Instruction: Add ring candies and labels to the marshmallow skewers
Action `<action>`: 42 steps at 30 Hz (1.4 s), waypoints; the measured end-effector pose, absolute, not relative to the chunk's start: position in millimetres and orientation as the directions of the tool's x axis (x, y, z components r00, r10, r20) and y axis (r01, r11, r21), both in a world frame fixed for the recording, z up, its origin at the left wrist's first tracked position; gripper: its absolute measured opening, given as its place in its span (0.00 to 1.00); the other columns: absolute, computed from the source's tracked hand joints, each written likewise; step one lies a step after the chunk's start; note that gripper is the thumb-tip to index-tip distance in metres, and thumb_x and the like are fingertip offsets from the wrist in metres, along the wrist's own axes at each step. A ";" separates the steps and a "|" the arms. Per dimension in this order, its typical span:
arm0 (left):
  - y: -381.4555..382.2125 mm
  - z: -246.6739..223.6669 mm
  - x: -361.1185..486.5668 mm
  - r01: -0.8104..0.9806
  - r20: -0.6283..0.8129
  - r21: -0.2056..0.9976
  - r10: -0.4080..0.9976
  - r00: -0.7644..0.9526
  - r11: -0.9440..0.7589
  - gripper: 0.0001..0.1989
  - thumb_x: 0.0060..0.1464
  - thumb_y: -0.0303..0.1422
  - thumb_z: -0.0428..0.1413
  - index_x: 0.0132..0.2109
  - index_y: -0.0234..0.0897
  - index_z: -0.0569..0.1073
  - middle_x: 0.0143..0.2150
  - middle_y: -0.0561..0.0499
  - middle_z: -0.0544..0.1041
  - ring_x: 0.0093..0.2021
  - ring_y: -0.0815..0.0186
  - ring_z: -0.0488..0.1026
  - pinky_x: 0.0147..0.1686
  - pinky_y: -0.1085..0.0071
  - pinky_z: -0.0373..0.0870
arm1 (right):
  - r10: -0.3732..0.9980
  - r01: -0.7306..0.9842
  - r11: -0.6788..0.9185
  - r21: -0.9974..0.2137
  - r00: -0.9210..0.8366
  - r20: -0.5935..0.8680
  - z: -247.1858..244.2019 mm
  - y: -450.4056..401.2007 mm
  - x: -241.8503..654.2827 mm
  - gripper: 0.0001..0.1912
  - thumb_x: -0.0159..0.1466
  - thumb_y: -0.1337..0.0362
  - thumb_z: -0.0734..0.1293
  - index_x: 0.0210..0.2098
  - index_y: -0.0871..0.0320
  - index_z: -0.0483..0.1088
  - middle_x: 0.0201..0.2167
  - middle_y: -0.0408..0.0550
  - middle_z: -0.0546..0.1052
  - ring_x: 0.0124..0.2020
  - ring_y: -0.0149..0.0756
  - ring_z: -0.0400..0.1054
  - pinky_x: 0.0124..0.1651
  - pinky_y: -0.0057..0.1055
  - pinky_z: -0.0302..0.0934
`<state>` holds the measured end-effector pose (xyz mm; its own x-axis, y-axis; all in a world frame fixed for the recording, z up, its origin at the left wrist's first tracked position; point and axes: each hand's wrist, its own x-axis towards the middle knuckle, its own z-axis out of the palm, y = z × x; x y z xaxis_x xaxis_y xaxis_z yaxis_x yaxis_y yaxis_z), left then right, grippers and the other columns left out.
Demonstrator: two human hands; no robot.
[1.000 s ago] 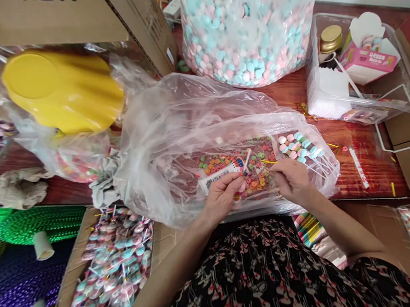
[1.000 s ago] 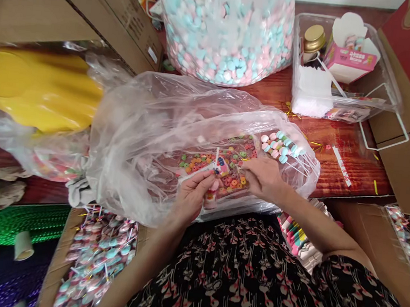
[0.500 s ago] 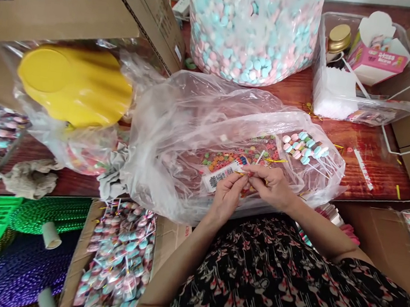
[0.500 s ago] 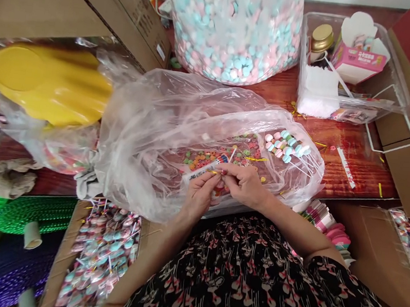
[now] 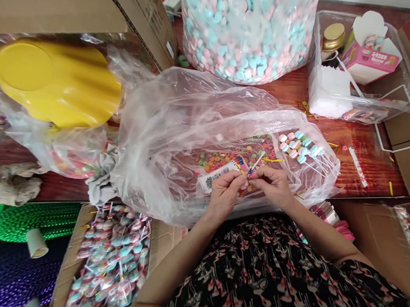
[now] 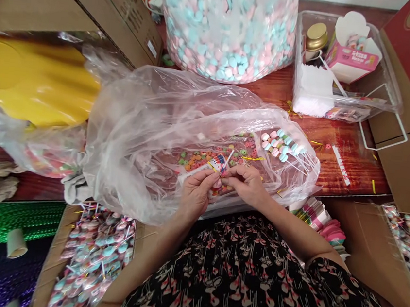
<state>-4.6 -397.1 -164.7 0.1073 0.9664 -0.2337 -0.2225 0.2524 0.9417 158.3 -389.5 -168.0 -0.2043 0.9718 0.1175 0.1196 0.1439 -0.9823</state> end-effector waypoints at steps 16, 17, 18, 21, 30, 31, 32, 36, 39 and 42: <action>-388.2 -137.3 -28.2 -0.005 -0.506 0.640 0.426 0.750 0.768 0.10 0.42 0.35 0.67 0.28 0.31 0.81 0.20 0.47 0.76 0.16 0.72 0.66 0.14 0.79 0.58 | 0.244 0.144 0.967 -0.210 -0.764 0.597 -136.9 -390.6 189.9 0.07 0.67 0.71 0.61 0.42 0.60 0.68 0.30 0.49 0.71 0.32 0.35 0.62 0.37 0.34 0.61; -385.4 -135.8 -29.4 0.028 -0.496 0.654 0.401 0.771 0.756 0.09 0.43 0.35 0.67 0.29 0.31 0.81 0.20 0.47 0.76 0.16 0.72 0.66 0.14 0.79 0.59 | 0.225 0.128 0.972 -0.197 -0.748 0.624 -136.9 -390.7 189.5 0.07 0.67 0.71 0.61 0.43 0.61 0.69 0.30 0.49 0.72 0.31 0.35 0.62 0.37 0.34 0.61; -382.3 -134.5 -30.3 0.066 -0.489 0.670 0.372 0.789 0.740 0.09 0.43 0.35 0.67 0.29 0.32 0.82 0.21 0.47 0.76 0.16 0.72 0.66 0.14 0.79 0.60 | 0.206 0.111 0.976 -0.185 -0.738 0.642 -136.6 -390.5 189.0 0.07 0.68 0.71 0.61 0.43 0.61 0.69 0.29 0.48 0.72 0.31 0.35 0.62 0.36 0.34 0.61; -373.3 -130.0 -31.7 0.167 -0.462 0.718 0.284 0.840 0.676 0.09 0.44 0.36 0.66 0.29 0.34 0.82 0.22 0.46 0.77 0.17 0.72 0.67 0.16 0.78 0.63 | 0.181 0.113 0.983 -0.146 -0.758 0.627 -133.4 -389.5 187.0 0.07 0.69 0.70 0.60 0.39 0.61 0.70 0.28 0.47 0.70 0.30 0.34 0.61 0.36 0.33 0.60; -354.3 -117.6 -35.4 0.253 -0.368 0.833 0.152 0.917 0.491 0.05 0.42 0.35 0.67 0.28 0.39 0.81 0.23 0.49 0.77 0.21 0.66 0.68 0.21 0.72 0.66 | 0.155 0.169 0.985 -0.022 -0.835 0.527 -118.0 -393.8 169.8 0.09 0.69 0.69 0.59 0.32 0.57 0.65 0.31 0.46 0.71 0.31 0.33 0.61 0.36 0.34 0.53; -350.0 -115.9 -39.3 0.280 -0.368 0.852 0.124 0.922 0.443 0.05 0.43 0.35 0.66 0.29 0.39 0.81 0.23 0.49 0.77 0.22 0.64 0.70 0.23 0.71 0.67 | 0.146 0.168 0.986 -0.008 -0.834 0.533 -116.1 -395.4 167.1 0.09 0.69 0.69 0.59 0.31 0.57 0.65 0.29 0.45 0.70 0.29 0.33 0.60 0.35 0.34 0.52; -345.7 -112.8 -44.4 0.310 -0.374 0.869 0.102 0.922 0.386 0.06 0.45 0.36 0.66 0.30 0.39 0.81 0.24 0.49 0.77 0.24 0.63 0.71 0.25 0.70 0.68 | 0.145 0.171 0.985 0.000 -0.836 0.530 -114.6 -397.0 164.6 0.09 0.69 0.69 0.59 0.32 0.57 0.65 0.27 0.44 0.68 0.28 0.33 0.59 0.34 0.34 0.51; -343.0 -82.7 -66.2 0.389 -0.348 0.920 0.376 0.859 -0.036 0.08 0.46 0.38 0.66 0.31 0.38 0.82 0.25 0.49 0.76 0.26 0.63 0.69 0.30 0.70 0.66 | 0.205 0.216 0.976 -0.023 -0.885 0.418 -116.3 -394.1 156.6 0.08 0.68 0.70 0.56 0.35 0.57 0.66 0.26 0.44 0.69 0.27 0.34 0.59 0.35 0.34 0.53; -369.8 -57.8 -68.5 0.466 0.078 0.786 0.812 0.579 -0.408 0.07 0.44 0.35 0.68 0.30 0.39 0.80 0.28 0.48 0.74 0.33 0.60 0.65 0.41 0.65 0.64 | 0.370 0.353 0.929 -0.112 -0.888 0.272 -122.8 -374.5 152.4 0.04 0.65 0.69 0.59 0.36 0.58 0.65 0.27 0.45 0.71 0.27 0.34 0.58 0.33 0.32 0.52; -403.0 -65.5 -56.8 0.458 0.168 0.797 0.873 0.458 -0.393 0.06 0.48 0.29 0.65 0.36 0.42 0.80 0.37 0.44 0.77 0.42 0.54 0.66 0.56 0.56 0.55 | 0.608 0.520 0.786 -0.334 -0.750 0.263 -122.1 -353.7 148.2 0.01 0.63 0.67 0.62 0.34 0.58 0.64 0.27 0.48 0.70 0.26 0.35 0.59 0.30 0.33 0.52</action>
